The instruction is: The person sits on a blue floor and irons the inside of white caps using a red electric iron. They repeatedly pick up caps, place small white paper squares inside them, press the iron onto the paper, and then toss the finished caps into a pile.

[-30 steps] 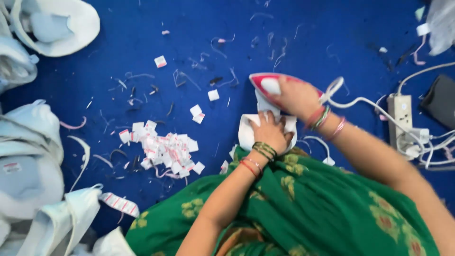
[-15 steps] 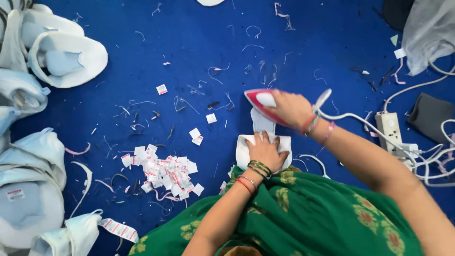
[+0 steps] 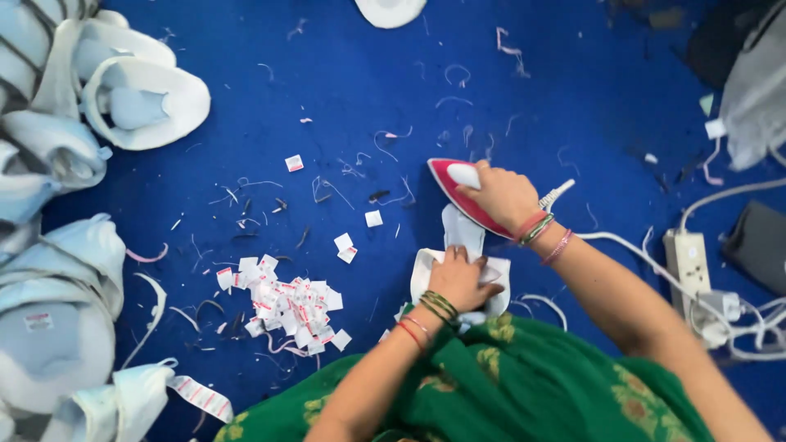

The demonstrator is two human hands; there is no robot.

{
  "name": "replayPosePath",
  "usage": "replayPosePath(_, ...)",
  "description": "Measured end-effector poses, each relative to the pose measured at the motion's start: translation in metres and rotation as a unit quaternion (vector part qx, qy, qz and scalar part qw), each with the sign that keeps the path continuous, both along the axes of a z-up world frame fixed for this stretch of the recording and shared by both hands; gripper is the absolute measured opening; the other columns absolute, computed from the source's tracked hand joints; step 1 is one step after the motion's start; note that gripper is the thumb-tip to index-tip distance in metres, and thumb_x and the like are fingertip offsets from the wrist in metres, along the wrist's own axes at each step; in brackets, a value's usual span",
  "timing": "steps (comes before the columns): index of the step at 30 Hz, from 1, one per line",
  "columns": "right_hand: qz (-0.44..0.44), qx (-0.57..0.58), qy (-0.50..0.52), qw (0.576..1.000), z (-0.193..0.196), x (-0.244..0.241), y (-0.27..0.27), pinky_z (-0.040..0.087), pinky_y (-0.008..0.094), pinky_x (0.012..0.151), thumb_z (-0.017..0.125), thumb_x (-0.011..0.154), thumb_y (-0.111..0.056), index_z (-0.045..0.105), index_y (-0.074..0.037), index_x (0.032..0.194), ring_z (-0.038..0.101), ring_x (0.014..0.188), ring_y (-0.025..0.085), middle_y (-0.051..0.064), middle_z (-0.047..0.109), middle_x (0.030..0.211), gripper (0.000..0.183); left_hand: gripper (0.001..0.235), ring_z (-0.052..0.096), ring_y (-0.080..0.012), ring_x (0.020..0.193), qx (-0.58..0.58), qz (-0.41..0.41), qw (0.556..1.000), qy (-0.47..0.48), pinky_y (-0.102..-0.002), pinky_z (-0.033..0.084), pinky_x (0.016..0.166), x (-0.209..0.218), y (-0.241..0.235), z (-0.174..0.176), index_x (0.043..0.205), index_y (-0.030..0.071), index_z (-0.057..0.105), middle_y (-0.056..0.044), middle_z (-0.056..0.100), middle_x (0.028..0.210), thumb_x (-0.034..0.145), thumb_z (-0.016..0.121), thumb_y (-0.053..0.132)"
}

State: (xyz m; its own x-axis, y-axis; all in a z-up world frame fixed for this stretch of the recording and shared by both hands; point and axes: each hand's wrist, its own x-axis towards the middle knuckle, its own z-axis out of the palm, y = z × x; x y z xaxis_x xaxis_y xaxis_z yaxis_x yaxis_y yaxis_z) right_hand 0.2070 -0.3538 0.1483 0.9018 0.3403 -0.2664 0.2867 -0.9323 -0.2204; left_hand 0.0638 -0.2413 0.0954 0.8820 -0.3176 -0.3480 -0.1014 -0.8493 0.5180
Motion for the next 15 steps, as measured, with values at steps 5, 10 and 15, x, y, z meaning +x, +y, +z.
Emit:
replayPosePath(5, -0.112, 0.133, -0.075, 0.982, -0.030, 0.027, -0.057, 0.058, 0.046, 0.075, 0.073, 0.093, -0.052, 0.064, 0.000, 0.122, 0.073, 0.091, 0.038, 0.024, 0.074, 0.100, 0.060, 0.041, 0.070, -0.0397, 0.108, -0.030, 0.047, 0.998, -0.040, -0.051, 0.056, 0.093, 0.101, 0.052, 0.047, 0.123, 0.021, 0.072, -0.019, 0.072, 0.117, 0.088, 0.064, 0.042)
replayPosePath(10, -0.179, 0.532, -0.031, 0.827, -0.072, 0.024, -0.120, 0.056, 0.032, 0.081, 0.079, 0.087, -0.014, 0.060, 0.002, 0.126, 0.069, 0.094, 0.017, 0.009, 0.069, 0.112, 0.046, 0.045, 0.058, -0.0298, 0.133, -0.036, 0.227, 0.786, -0.574, -0.036, 0.052, 0.115, 0.154, 0.079, 0.170, 0.149, 0.029, 0.057, -0.006, 0.056, 0.147, 0.106, 0.066, 0.020)
replayPosePath(15, -0.153, 0.676, -0.161, 0.702, -0.130, 0.004, -0.143, 0.054, 0.029, 0.088, 0.074, 0.095, 0.000, 0.057, 0.001, 0.125, 0.063, 0.095, 0.017, 0.008, 0.065, 0.113, 0.034, 0.034, 0.053, -0.0268, 0.142, -0.106, 0.223, 0.785, -0.568, -0.041, 0.047, 0.120, 0.097, 0.112, 0.150, 0.133, 0.027, 0.065, -0.009, 0.051, 0.156, 0.099, 0.070, 0.024)
